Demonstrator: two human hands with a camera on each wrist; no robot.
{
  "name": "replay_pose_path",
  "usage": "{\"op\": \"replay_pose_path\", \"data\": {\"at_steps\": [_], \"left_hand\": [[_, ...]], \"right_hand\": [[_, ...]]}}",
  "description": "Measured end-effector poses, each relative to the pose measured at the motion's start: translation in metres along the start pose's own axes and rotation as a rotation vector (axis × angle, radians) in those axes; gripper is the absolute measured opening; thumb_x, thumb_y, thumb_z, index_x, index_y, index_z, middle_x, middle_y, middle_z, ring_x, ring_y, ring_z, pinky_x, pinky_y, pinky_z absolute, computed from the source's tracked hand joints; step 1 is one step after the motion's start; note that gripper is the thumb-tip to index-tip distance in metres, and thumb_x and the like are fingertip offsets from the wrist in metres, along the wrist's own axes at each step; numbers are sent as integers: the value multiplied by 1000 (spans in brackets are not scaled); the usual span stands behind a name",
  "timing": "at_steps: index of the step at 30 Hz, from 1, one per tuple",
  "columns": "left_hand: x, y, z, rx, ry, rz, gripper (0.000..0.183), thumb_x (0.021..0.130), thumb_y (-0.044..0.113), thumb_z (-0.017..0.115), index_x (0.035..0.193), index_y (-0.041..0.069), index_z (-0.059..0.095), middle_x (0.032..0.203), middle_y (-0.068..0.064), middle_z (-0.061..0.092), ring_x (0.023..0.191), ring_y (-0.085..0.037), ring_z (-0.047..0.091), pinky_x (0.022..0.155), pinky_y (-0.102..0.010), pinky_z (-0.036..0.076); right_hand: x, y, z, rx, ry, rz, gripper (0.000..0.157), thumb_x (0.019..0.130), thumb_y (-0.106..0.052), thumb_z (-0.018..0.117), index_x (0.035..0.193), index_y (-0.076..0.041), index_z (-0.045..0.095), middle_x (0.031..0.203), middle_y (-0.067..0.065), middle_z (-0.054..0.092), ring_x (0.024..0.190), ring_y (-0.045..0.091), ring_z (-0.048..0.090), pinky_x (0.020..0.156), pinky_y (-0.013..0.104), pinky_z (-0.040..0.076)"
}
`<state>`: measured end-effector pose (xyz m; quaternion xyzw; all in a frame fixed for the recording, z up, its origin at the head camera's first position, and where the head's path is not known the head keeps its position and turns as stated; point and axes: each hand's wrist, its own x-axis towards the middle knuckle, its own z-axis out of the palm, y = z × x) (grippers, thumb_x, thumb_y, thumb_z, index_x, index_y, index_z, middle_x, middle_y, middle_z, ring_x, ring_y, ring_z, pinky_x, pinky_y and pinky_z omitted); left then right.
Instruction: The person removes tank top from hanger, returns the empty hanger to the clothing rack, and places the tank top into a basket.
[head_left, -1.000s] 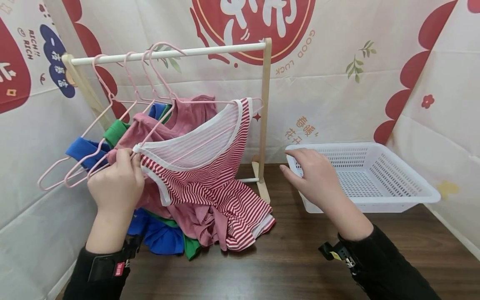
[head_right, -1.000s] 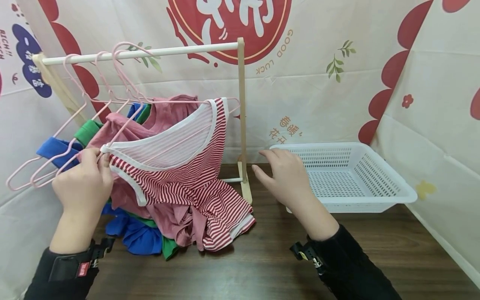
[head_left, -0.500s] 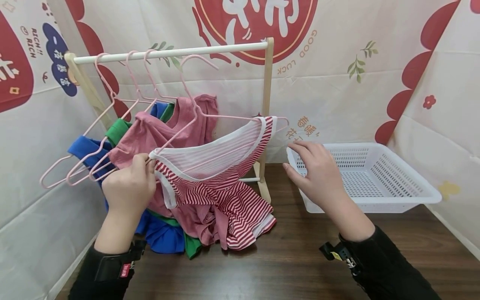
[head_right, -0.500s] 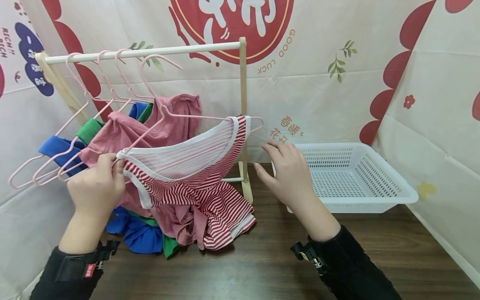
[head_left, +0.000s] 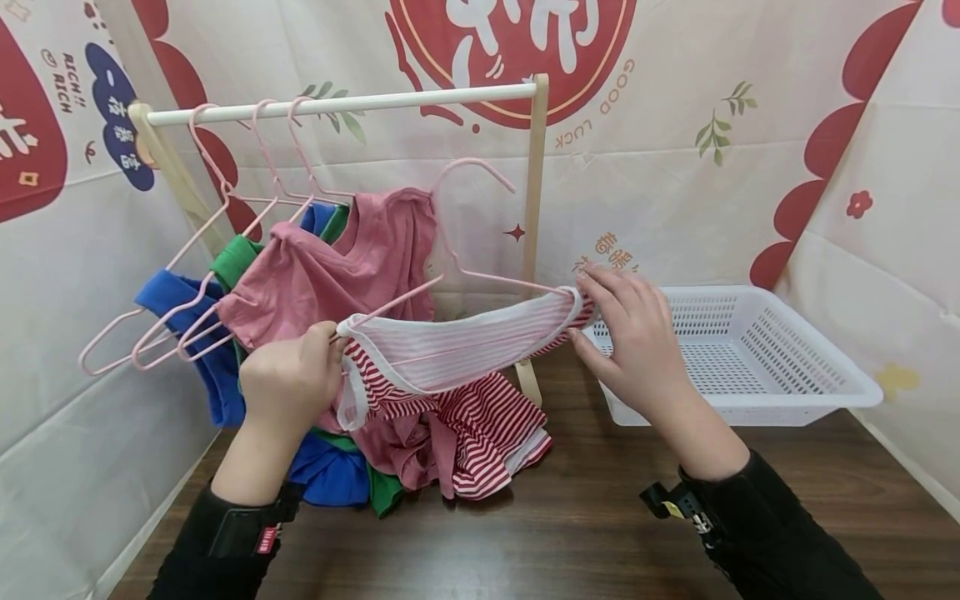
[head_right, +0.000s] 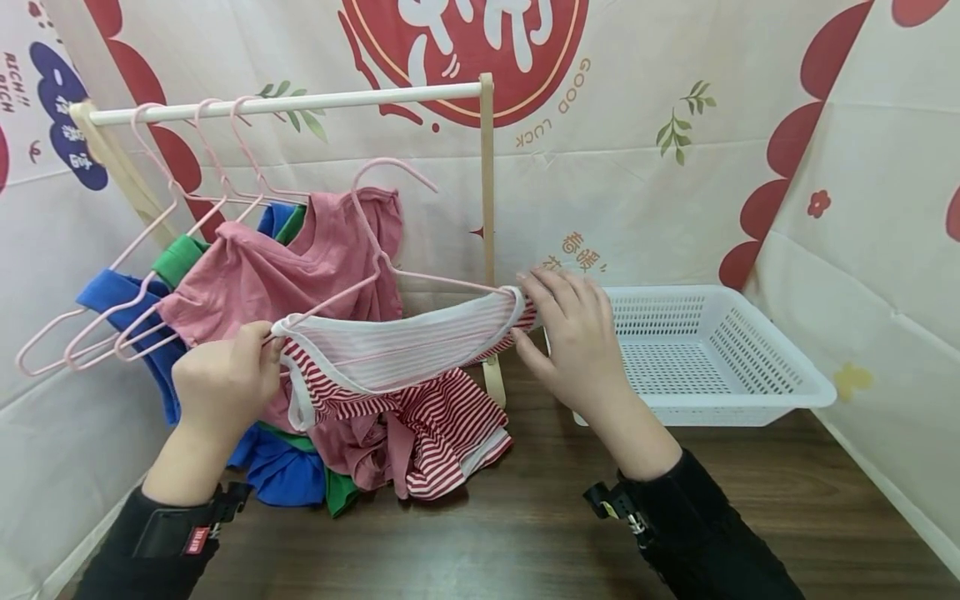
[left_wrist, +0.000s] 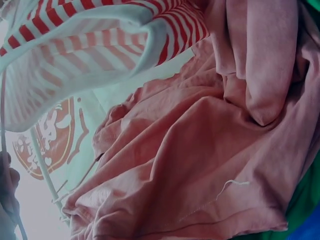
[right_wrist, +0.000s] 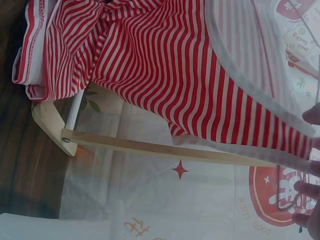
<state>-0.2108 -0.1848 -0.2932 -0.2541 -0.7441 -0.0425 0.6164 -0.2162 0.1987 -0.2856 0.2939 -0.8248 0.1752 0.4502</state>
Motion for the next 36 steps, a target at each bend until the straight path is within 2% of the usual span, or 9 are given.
{"op": "replay_pose_path", "data": {"at_steps": [3, 8, 13, 17, 20, 22, 27, 29, 36], "left_hand": [[-2, 1, 3, -14, 31, 43, 29, 102, 26, 47, 90, 0, 53, 51, -13, 44, 36, -31, 42, 31, -35, 27], [-4, 3, 7, -40, 43, 61, 30, 102, 27, 47, 91, 0, 53, 51, -12, 45, 38, -32, 44, 32, -37, 30], [-4, 6, 12, -64, 32, 71, 31, 103, 27, 46, 91, 0, 54, 52, -12, 47, 39, -31, 46, 33, -38, 31], [-3, 11, 16, -91, 7, 78, 32, 103, 27, 45, 91, 0, 55, 53, -10, 47, 39, -30, 47, 33, -38, 33], [-2, 17, 20, -110, -6, 91, 31, 103, 26, 46, 92, 0, 56, 53, -9, 47, 39, -28, 46, 33, -35, 33], [-1, 22, 24, -122, -13, 103, 31, 103, 26, 46, 92, 0, 57, 52, -8, 47, 39, -26, 45, 33, -34, 32], [0, 33, 33, -126, -30, 127, 32, 103, 27, 45, 91, 0, 57, 54, -7, 49, 39, -24, 46, 34, -33, 32], [0, 36, 36, -120, -43, 133, 32, 104, 28, 44, 90, 1, 57, 54, -6, 49, 40, -23, 47, 34, -33, 32], [5, 49, 41, -125, -106, 132, 34, 105, 30, 42, 90, 3, 57, 55, -5, 50, 43, -23, 50, 36, -32, 36]], "right_hand": [[-2, 2, 1, 0, 1, -23, 43, 88, -24, 60, 126, -2, 61, 124, 17, 61, 116, 38, 50, 105, 58, 27], [-5, 4, 1, -16, 1, -53, 30, 85, -9, 70, 114, -1, 66, 101, 16, 67, 99, 36, 58, 103, 59, 29], [-6, 6, 1, -5, 15, -82, 25, 85, -3, 72, 109, 1, 67, 88, 15, 66, 84, 34, 57, 84, 51, 41], [-6, 5, 2, 11, 23, -84, 20, 92, -12, 65, 107, 1, 67, 86, 14, 66, 78, 30, 58, 74, 46, 44], [-5, 3, 3, 15, 16, -90, 29, 100, -24, 56, 106, 2, 67, 85, 13, 66, 78, 29, 59, 72, 45, 45], [-4, 1, 3, 20, 13, -104, 33, 102, -27, 52, 105, 2, 67, 84, 13, 66, 77, 30, 59, 72, 46, 46], [-1, -5, 5, 38, 15, -126, 19, 93, -10, 63, 105, 4, 66, 83, 13, 65, 75, 30, 59, 71, 46, 46], [0, -7, 6, 48, 12, -125, 19, 89, -5, 66, 105, 4, 66, 83, 13, 65, 75, 29, 58, 70, 45, 45], [2, -13, 6, 84, -42, -46, 19, 90, -4, 68, 107, 1, 67, 88, 11, 66, 76, 23, 57, 69, 40, 47]]}}
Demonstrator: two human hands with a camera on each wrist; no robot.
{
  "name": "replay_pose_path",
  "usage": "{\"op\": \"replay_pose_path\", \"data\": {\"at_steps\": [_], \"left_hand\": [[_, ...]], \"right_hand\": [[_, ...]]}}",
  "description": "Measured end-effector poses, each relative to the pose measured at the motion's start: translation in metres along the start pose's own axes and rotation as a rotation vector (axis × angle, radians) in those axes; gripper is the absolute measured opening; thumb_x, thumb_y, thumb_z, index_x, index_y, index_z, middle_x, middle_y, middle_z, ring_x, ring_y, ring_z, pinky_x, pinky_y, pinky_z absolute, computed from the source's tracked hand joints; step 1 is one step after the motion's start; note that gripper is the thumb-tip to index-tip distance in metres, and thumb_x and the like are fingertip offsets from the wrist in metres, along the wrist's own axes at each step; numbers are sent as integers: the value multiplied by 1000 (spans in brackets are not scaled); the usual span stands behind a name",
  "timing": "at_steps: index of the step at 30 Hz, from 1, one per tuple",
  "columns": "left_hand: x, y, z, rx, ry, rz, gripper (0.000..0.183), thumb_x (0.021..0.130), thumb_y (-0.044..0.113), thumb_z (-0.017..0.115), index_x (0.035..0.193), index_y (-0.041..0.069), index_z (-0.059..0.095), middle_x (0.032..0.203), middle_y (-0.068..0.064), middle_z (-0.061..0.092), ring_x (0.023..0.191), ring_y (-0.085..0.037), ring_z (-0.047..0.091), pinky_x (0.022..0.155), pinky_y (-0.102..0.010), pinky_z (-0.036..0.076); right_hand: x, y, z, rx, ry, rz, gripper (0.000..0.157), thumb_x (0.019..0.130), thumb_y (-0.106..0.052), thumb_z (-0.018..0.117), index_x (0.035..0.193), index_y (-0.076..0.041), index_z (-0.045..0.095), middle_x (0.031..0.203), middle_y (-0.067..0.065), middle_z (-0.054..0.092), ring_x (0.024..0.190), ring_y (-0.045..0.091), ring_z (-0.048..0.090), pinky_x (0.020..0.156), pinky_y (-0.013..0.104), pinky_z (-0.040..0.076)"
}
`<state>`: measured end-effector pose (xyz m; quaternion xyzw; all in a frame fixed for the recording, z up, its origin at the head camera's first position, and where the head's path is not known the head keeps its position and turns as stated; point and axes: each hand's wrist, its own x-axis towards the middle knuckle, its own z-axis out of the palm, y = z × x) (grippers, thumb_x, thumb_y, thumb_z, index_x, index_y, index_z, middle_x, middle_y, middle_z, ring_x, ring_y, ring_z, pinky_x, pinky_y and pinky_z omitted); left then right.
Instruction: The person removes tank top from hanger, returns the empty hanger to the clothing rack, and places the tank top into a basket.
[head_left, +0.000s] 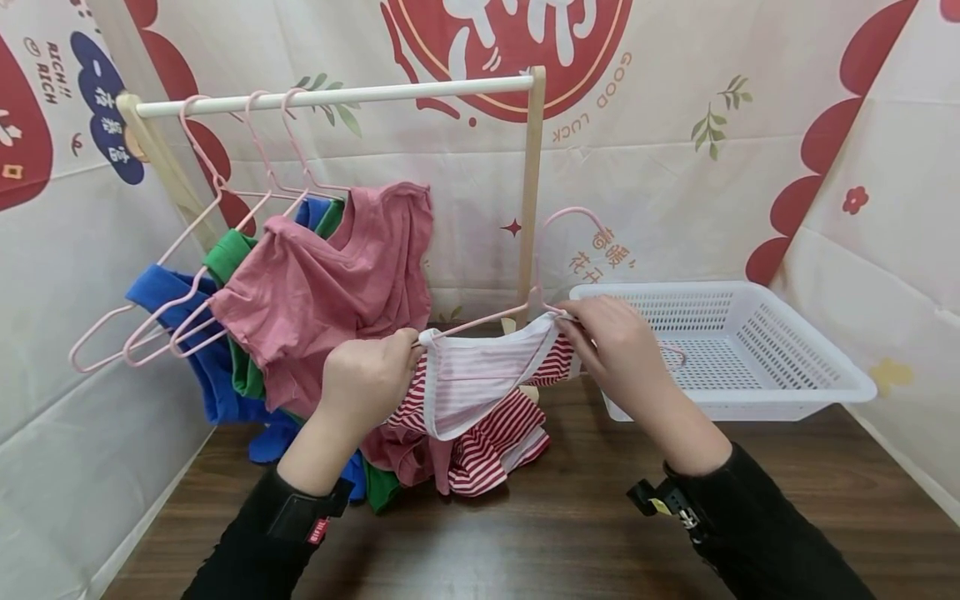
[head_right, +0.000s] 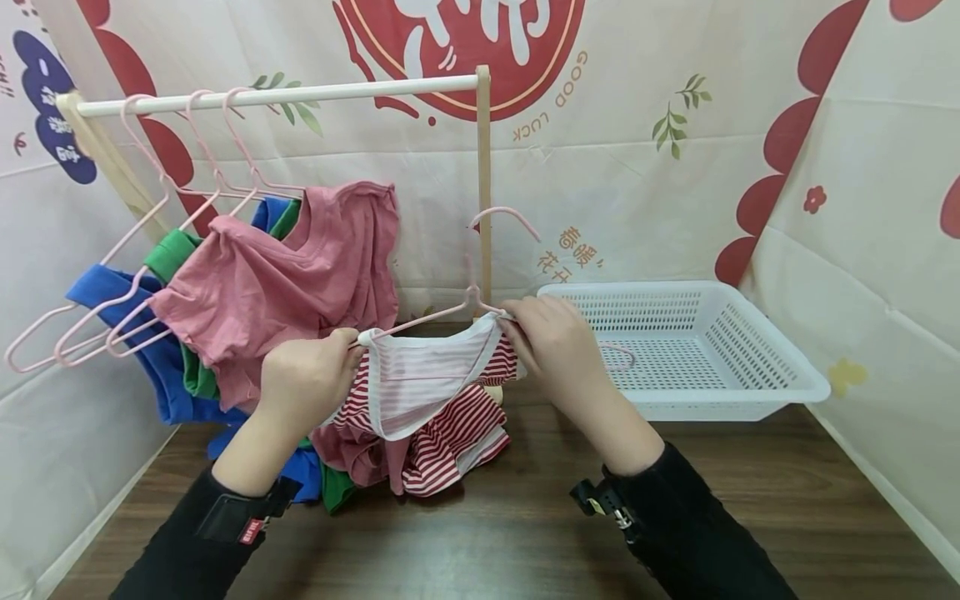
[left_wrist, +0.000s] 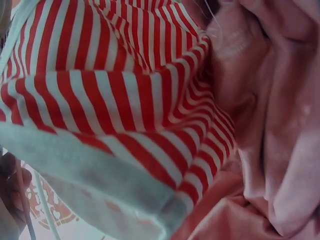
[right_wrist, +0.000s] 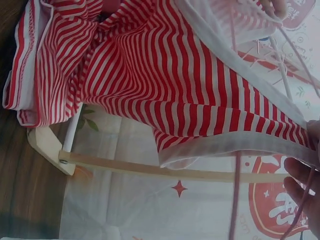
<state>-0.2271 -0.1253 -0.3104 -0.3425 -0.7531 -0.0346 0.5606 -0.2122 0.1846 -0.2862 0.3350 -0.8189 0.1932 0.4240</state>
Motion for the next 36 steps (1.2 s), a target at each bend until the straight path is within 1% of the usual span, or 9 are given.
{"op": "replay_pose_path", "data": {"at_steps": [6, 8, 10, 13, 15, 18, 28, 33, 36], "left_hand": [[8, 3, -1, -27, -30, 9, 34, 105, 29, 43, 92, 3, 59, 56, -5, 52, 43, -23, 51, 37, -32, 37], [10, 2, -2, -44, -35, 1, 31, 104, 28, 47, 93, 2, 60, 57, -6, 54, 44, -24, 52, 37, -32, 37], [12, 1, -3, -52, -51, -13, 27, 102, 27, 52, 94, 2, 61, 60, -7, 57, 47, -24, 53, 38, -32, 39], [15, -3, -5, -70, -74, -42, 21, 96, 24, 63, 97, 3, 65, 71, -9, 65, 57, -25, 60, 44, -34, 46], [15, -6, -7, -78, -86, -63, 19, 93, 22, 67, 98, 3, 66, 79, -10, 69, 64, -26, 64, 49, -37, 51], [15, -11, -9, -86, -89, -95, 20, 90, 19, 72, 99, 2, 68, 84, -13, 71, 67, -28, 65, 52, -39, 53], [7, -32, -10, -54, -126, -203, 18, 92, 16, 69, 97, -1, 65, 74, -15, 67, 54, -30, 61, 45, -37, 49], [1, -38, -7, -15, -197, -247, 19, 93, 18, 68, 97, 0, 64, 62, -12, 60, 44, -25, 53, 37, -33, 39], [-2, -40, -4, -13, -247, -276, 19, 93, 20, 68, 97, 1, 64, 57, -10, 56, 41, -23, 49, 37, -32, 37]], "right_hand": [[0, -4, -3, 150, -55, 175, 15, 92, -1, 64, 106, -2, 68, 92, 7, 68, 73, 14, 55, 64, 34, 47], [1, -3, -6, 185, -63, 210, 15, 93, 0, 63, 107, -3, 69, 90, 6, 67, 72, 13, 54, 62, 32, 47], [1, -2, -9, 196, -66, 226, 15, 93, -1, 62, 107, -3, 69, 88, 5, 67, 70, 12, 53, 61, 28, 45], [1, 0, -14, 202, -69, 262, 14, 95, -3, 62, 107, -4, 69, 86, 3, 66, 69, 12, 52, 62, 25, 43], [1, 2, -17, 186, -75, 284, 14, 96, -5, 61, 107, -4, 68, 85, 4, 66, 70, 13, 52, 63, 24, 42], [1, 5, -22, 161, -85, 313, 14, 97, -8, 59, 108, -4, 68, 86, 5, 67, 71, 15, 53, 63, 25, 42], [-3, 15, -29, 116, -41, 408, 21, 99, -16, 58, 112, -3, 67, 84, 9, 65, 68, 18, 49, 58, 17, 37], [-6, 18, -30, 105, -8, 405, 19, 99, -15, 59, 110, -3, 68, 78, 7, 63, 63, 17, 46, 53, 18, 34], [-7, 19, -30, 98, -10, 416, 19, 99, -17, 60, 110, -4, 68, 78, 6, 64, 62, 17, 45, 53, 18, 34]]}}
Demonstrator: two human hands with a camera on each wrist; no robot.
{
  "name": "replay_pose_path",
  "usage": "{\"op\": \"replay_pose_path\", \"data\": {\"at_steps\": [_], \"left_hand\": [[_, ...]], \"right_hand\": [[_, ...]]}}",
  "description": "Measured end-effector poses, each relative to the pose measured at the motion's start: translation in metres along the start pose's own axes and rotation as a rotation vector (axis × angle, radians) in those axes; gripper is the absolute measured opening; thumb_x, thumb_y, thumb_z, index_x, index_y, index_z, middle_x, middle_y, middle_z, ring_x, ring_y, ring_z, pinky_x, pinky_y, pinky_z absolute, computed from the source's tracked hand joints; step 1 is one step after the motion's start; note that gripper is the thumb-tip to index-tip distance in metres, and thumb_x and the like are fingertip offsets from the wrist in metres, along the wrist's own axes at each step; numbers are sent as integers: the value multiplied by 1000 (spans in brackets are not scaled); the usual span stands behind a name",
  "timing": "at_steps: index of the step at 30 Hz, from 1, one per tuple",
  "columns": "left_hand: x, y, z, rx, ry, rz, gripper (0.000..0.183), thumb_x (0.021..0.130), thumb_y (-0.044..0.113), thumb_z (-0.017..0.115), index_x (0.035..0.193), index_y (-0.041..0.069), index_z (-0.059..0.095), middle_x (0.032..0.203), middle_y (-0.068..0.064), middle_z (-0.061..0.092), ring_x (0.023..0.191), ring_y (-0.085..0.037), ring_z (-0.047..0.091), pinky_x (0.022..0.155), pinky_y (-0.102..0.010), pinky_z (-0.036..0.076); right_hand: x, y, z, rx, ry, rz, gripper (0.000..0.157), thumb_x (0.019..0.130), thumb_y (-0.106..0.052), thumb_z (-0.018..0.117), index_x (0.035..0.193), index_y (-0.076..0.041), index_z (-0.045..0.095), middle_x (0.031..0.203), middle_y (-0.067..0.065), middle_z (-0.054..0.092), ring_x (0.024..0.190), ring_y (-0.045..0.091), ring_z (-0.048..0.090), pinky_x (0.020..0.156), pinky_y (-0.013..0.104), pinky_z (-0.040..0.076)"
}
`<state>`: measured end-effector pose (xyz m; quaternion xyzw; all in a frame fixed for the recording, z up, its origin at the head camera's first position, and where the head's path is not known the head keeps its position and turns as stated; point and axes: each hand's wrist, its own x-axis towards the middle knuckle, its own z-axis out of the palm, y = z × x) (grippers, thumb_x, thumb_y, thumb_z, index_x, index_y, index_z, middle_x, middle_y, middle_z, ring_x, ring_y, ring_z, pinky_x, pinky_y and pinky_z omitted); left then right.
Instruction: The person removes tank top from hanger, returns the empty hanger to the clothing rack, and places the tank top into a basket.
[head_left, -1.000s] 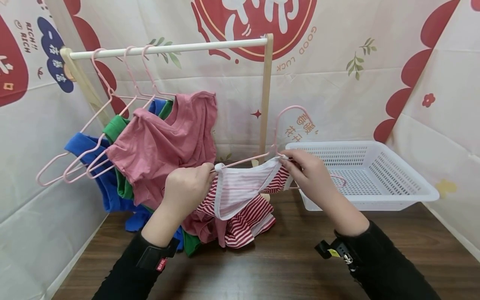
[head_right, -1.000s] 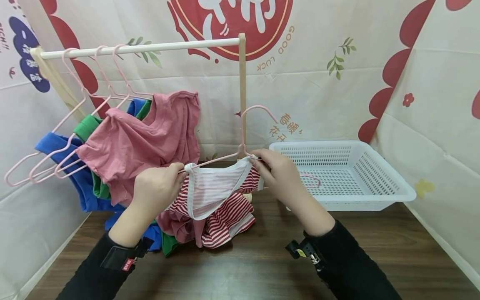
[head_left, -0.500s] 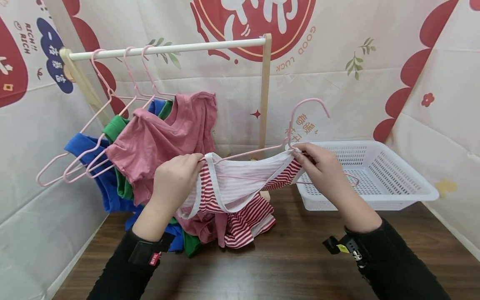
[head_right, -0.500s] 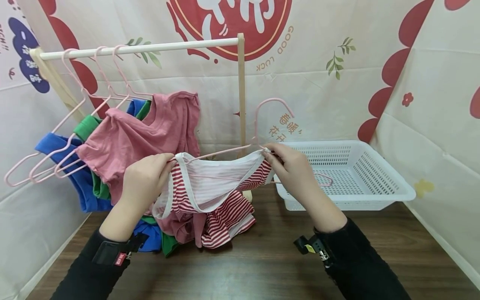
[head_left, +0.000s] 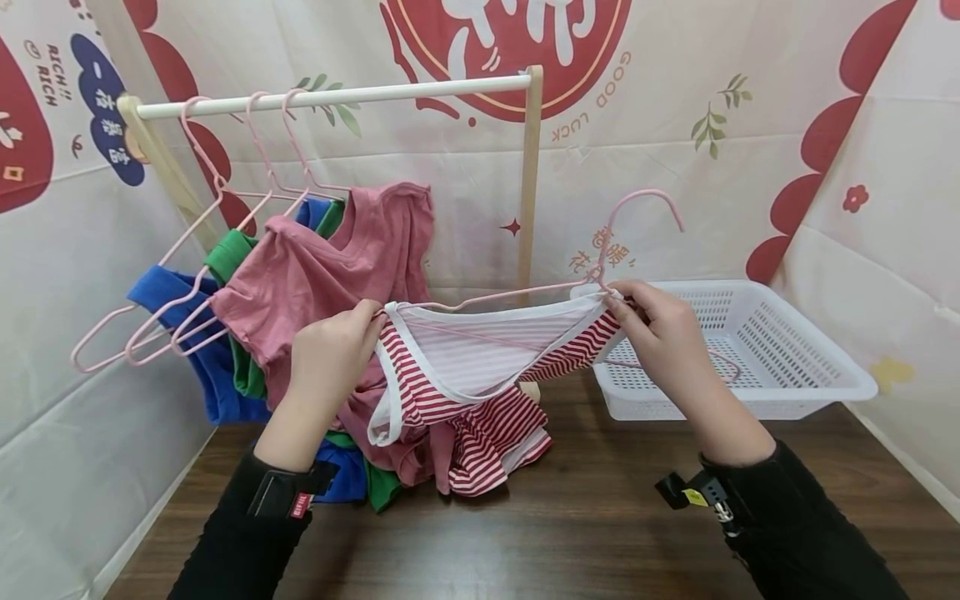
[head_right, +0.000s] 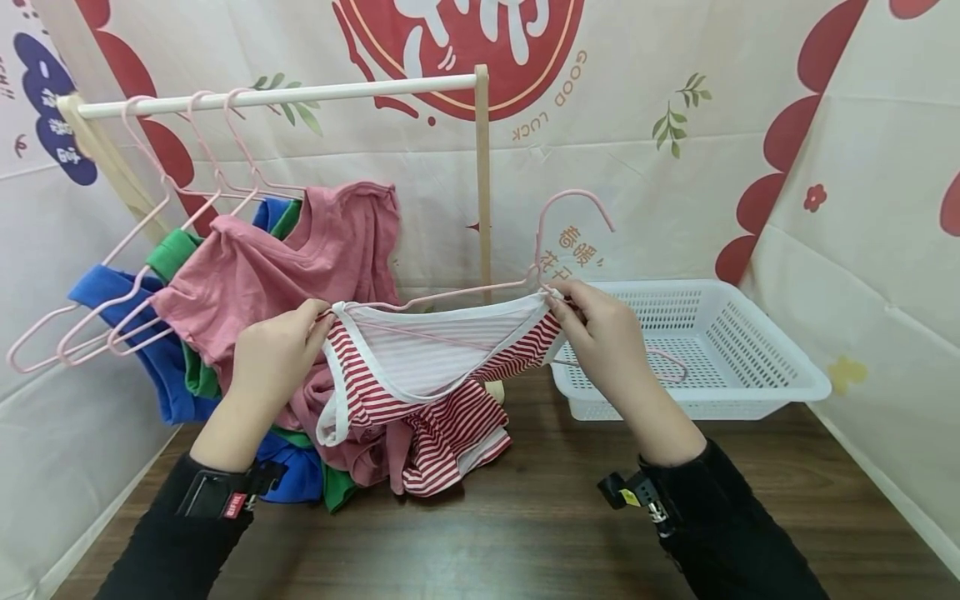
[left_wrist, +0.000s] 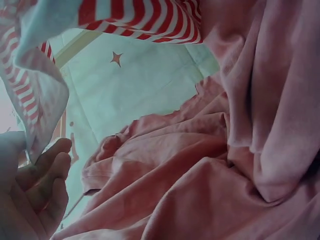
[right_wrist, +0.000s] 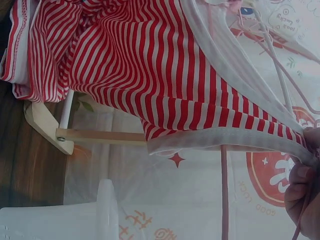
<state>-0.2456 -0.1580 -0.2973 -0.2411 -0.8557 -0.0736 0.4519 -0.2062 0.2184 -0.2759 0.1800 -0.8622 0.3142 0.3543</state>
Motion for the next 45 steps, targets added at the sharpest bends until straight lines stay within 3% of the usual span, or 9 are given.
{"op": "replay_pose_path", "data": {"at_steps": [9, 14, 19, 24, 32, 40, 45], "left_hand": [[-3, -2, 8, 26, -80, -68, 19, 91, 23, 71, 92, 5, 65, 52, -8, 50, 40, -24, 47, 37, -34, 37], [-2, 1, 13, 32, -170, -104, 25, 89, 28, 73, 90, 6, 61, 47, -5, 42, 37, -23, 42, 36, -34, 35], [-1, 7, 12, 21, -239, -131, 33, 85, 30, 78, 100, 6, 61, 48, -2, 40, 38, -20, 41, 37, -33, 35], [0, 13, 8, 5, -205, -90, 37, 82, 28, 80, 107, 7, 63, 50, 0, 44, 38, -17, 39, 37, -31, 33], [1, 16, 5, -11, -105, 58, 44, 74, 32, 86, 96, 4, 61, 69, -8, 59, 46, -21, 51, 41, -31, 42], [-3, 11, 1, 73, -73, 154, 51, 75, 39, 83, 84, 3, 47, 57, -4, 39, 40, -20, 42, 36, -28, 34], [-4, 5, -3, 117, -56, 158, 53, 77, 40, 81, 83, 2, 45, 57, -4, 37, 39, -20, 41, 36, -29, 33]], "right_hand": [[-1, -1, 0, 5, 4, 29, 20, 99, -18, 60, 112, -5, 68, 81, 8, 66, 64, 18, 47, 53, 16, 34], [0, -4, 2, 9, 9, 9, 20, 98, -17, 61, 111, -5, 69, 79, 6, 64, 64, 17, 46, 53, 18, 34], [2, -6, 7, -10, -4, -17, 20, 98, -17, 61, 112, -6, 69, 79, 6, 63, 64, 17, 46, 54, 19, 33], [3, -7, 10, -27, -17, -29, 19, 98, -16, 60, 112, -5, 68, 79, 6, 63, 64, 17, 46, 55, 22, 35], [5, -9, 14, -5, -19, -25, 19, 99, -16, 59, 110, -4, 68, 79, 6, 63, 65, 17, 47, 56, 24, 37], [7, -12, 14, -3, -38, -48, 18, 98, -17, 60, 110, -6, 69, 81, 5, 65, 65, 16, 50, 57, 23, 40], [8, -14, 13, -11, -58, -54, 18, 98, -18, 60, 110, -6, 69, 90, 7, 69, 73, 17, 59, 64, 35, 49]]}}
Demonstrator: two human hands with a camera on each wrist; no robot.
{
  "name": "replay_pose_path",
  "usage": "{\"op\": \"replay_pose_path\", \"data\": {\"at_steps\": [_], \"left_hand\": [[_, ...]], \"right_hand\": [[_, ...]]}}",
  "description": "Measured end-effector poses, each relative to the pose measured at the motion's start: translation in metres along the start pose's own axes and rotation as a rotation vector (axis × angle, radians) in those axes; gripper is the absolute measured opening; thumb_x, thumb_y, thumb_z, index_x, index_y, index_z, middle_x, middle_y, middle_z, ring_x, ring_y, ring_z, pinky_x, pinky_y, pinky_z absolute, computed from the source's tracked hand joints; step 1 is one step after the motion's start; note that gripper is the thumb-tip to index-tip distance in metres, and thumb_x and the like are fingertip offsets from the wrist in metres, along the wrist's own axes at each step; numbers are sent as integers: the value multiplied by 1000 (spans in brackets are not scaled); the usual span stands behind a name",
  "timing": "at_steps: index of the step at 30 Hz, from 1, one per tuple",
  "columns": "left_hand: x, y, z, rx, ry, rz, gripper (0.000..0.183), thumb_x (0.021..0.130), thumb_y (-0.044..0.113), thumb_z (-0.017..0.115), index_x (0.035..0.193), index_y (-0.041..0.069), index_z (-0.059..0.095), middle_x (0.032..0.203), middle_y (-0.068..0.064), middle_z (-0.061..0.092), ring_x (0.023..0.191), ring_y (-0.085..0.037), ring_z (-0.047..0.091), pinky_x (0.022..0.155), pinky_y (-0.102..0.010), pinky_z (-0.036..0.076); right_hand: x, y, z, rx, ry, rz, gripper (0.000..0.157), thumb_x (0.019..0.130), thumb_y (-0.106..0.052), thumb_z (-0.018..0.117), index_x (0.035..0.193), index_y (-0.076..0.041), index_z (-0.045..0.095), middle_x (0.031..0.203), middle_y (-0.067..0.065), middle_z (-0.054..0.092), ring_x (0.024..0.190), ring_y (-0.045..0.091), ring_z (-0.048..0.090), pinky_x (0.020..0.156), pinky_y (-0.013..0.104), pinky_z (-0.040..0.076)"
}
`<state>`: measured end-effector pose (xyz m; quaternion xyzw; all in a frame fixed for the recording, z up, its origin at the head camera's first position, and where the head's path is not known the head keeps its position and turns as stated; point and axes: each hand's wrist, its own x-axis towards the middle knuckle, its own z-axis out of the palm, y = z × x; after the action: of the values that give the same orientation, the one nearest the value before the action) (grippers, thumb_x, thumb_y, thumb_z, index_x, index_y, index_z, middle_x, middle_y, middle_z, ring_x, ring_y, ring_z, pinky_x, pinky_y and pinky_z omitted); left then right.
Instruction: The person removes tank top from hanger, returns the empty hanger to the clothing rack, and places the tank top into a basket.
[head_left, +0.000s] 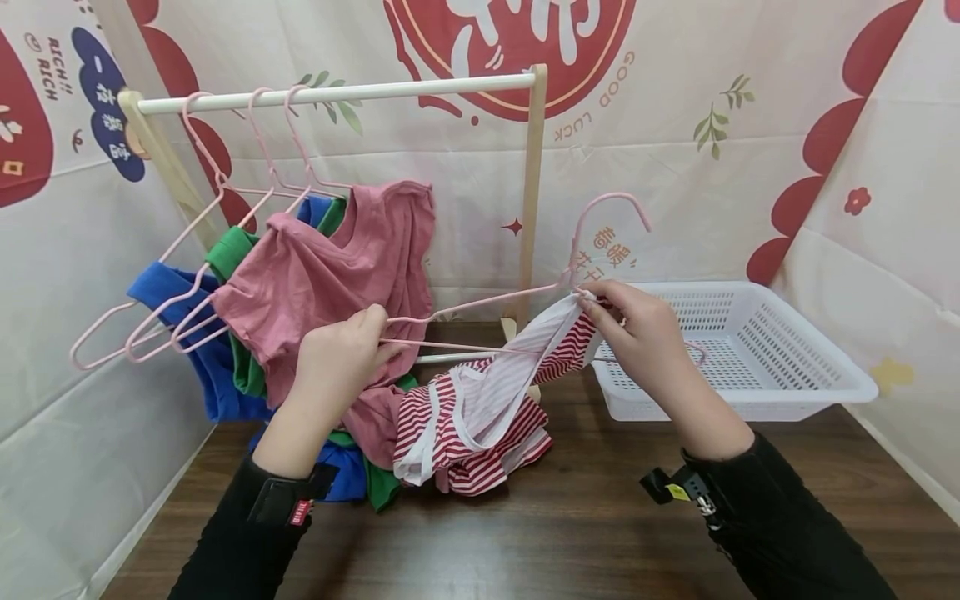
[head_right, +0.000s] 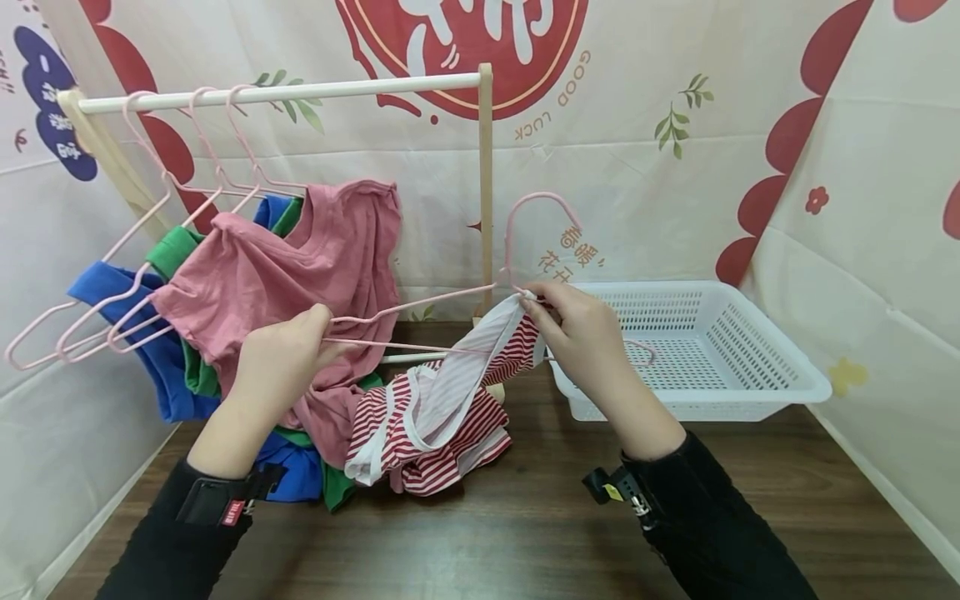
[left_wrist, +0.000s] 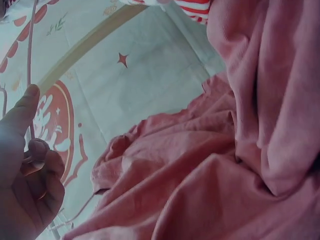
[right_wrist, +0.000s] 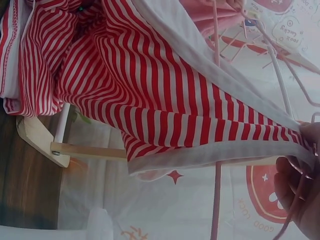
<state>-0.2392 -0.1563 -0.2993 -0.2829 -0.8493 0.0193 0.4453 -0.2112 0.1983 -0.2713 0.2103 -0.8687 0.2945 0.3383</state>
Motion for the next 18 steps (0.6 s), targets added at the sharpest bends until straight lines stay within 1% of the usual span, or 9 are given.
{"op": "replay_pose_path", "data": {"at_steps": [3, 7, 8, 9, 11, 13, 15, 16, 18], "left_hand": [[-3, -6, -4, 5, -14, -19, 53, 76, 38, 82, 84, 2, 44, 57, -5, 38, 39, -20, 41, 36, -30, 34], [-8, -15, -9, 4, -18, -37, 52, 75, 35, 83, 84, 1, 44, 57, -6, 39, 40, -21, 43, 37, -30, 36], [-10, -17, -10, -2, -20, -42, 52, 77, 36, 81, 84, 1, 43, 58, -6, 39, 40, -22, 44, 37, -31, 36], [-11, -19, -11, -10, -23, -49, 51, 79, 39, 77, 83, 1, 43, 57, -6, 39, 40, -22, 43, 37, -30, 35], [-15, -23, -13, -24, -27, -67, 51, 86, 48, 63, 83, 2, 43, 55, -6, 38, 39, -21, 41, 38, -30, 34], [-18, -27, -15, -41, -32, -92, 56, 90, 58, 45, 82, 3, 42, 53, -4, 35, 38, -19, 37, 38, -28, 31], [-22, -31, -17, -54, -25, -110, 64, 91, 65, 27, 81, 3, 42, 51, -3, 33, 37, -19, 35, 37, -29, 29], [-24, -33, -17, -63, -18, -116, 67, 92, 67, 23, 80, 4, 41, 51, -3, 32, 36, -18, 34, 37, -29, 29], [-27, -36, -18, -78, -5, -129, 68, 91, 69, 20, 80, 4, 40, 51, -2, 30, 35, -17, 31, 37, -28, 26]], "right_hand": [[1, 0, -1, -4, -14, 11, 19, 98, -19, 60, 109, -7, 69, 94, 9, 69, 79, 21, 63, 69, 41, 51], [1, 1, -3, -17, -17, 13, 18, 98, -17, 60, 109, -7, 70, 95, 9, 68, 82, 22, 61, 71, 41, 49], [1, 1, -3, -20, -16, 10, 18, 98, -17, 60, 109, -6, 70, 95, 9, 68, 83, 22, 60, 72, 41, 48], [2, 1, -3, -23, -14, 7, 18, 98, -16, 61, 109, -6, 70, 94, 9, 68, 83, 22, 60, 72, 41, 48], [2, 2, -4, -22, -12, 2, 18, 98, -15, 61, 109, -5, 70, 95, 9, 68, 84, 22, 59, 72, 41, 47], [2, 2, -4, -21, -16, 6, 18, 98, -15, 60, 110, -5, 69, 95, 9, 68, 86, 22, 59, 73, 41, 47], [2, 3, -4, -19, -22, 12, 19, 98, -16, 60, 111, -5, 69, 96, 9, 68, 87, 22, 58, 74, 42, 48], [2, 3, -4, -19, -24, 15, 19, 98, -16, 60, 111, -5, 69, 97, 10, 68, 88, 22, 58, 75, 42, 48], [2, 4, -4, -20, -26, 21, 19, 98, -17, 60, 111, -5, 69, 98, 10, 68, 88, 22, 58, 75, 42, 47]]}}
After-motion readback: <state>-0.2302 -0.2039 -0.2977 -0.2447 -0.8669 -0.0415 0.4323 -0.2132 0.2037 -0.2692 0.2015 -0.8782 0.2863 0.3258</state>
